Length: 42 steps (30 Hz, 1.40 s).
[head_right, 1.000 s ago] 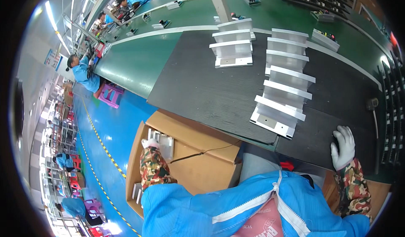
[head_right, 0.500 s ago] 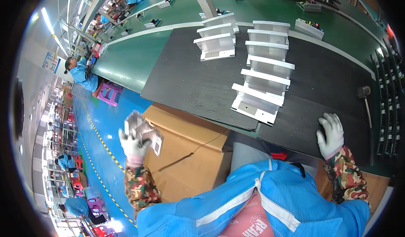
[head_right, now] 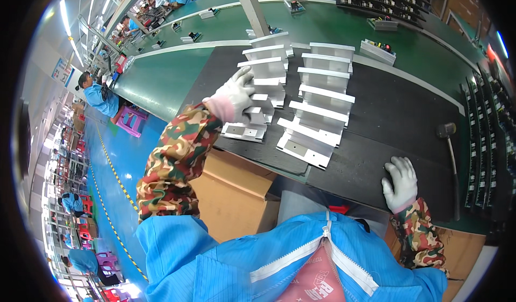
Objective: Assembling electronic circuit boards and organizing them into boxes on a manufacturing line.
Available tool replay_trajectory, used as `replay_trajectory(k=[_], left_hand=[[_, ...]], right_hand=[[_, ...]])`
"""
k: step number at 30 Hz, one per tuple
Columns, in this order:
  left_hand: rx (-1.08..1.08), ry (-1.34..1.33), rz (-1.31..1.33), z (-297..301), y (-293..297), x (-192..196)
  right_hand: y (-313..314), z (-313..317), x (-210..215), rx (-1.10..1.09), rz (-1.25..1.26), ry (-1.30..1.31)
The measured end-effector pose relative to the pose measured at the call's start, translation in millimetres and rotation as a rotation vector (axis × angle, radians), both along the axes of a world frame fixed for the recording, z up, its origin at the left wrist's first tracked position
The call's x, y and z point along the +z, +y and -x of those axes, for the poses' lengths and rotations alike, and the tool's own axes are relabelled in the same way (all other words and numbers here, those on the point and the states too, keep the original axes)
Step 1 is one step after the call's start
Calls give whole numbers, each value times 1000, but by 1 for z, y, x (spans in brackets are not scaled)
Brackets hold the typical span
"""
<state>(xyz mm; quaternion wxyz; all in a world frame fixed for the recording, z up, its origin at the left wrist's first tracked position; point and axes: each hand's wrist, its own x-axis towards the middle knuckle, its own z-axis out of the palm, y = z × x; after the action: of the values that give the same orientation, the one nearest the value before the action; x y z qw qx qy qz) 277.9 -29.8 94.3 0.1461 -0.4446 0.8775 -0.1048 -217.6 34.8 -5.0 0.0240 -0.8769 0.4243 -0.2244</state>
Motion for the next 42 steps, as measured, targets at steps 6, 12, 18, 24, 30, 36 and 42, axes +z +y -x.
replay_trajectory(k=[6,12,18,24,30,36,42], left_hand=[[50,43,25,5,-7,-10],[21,278,217,-3,21,-19],[212,517,616,-62,131,-4],[1516,687,1055,-232,413,-87],[2227,-55,435,-165,628,-149],[1989,-118,-273,-122,618,-171],[1793,-346,-581,-175,613,-233]], right_hand=[[0,3,-1,-20,-15,-6],[-3,4,-4,-27,-32,8],[-7,10,-13,3,-62,112],[-10,20,-14,22,-62,153],[-14,16,-16,49,-18,189],[-16,21,-16,71,-6,207],[-7,28,-10,8,43,237]])
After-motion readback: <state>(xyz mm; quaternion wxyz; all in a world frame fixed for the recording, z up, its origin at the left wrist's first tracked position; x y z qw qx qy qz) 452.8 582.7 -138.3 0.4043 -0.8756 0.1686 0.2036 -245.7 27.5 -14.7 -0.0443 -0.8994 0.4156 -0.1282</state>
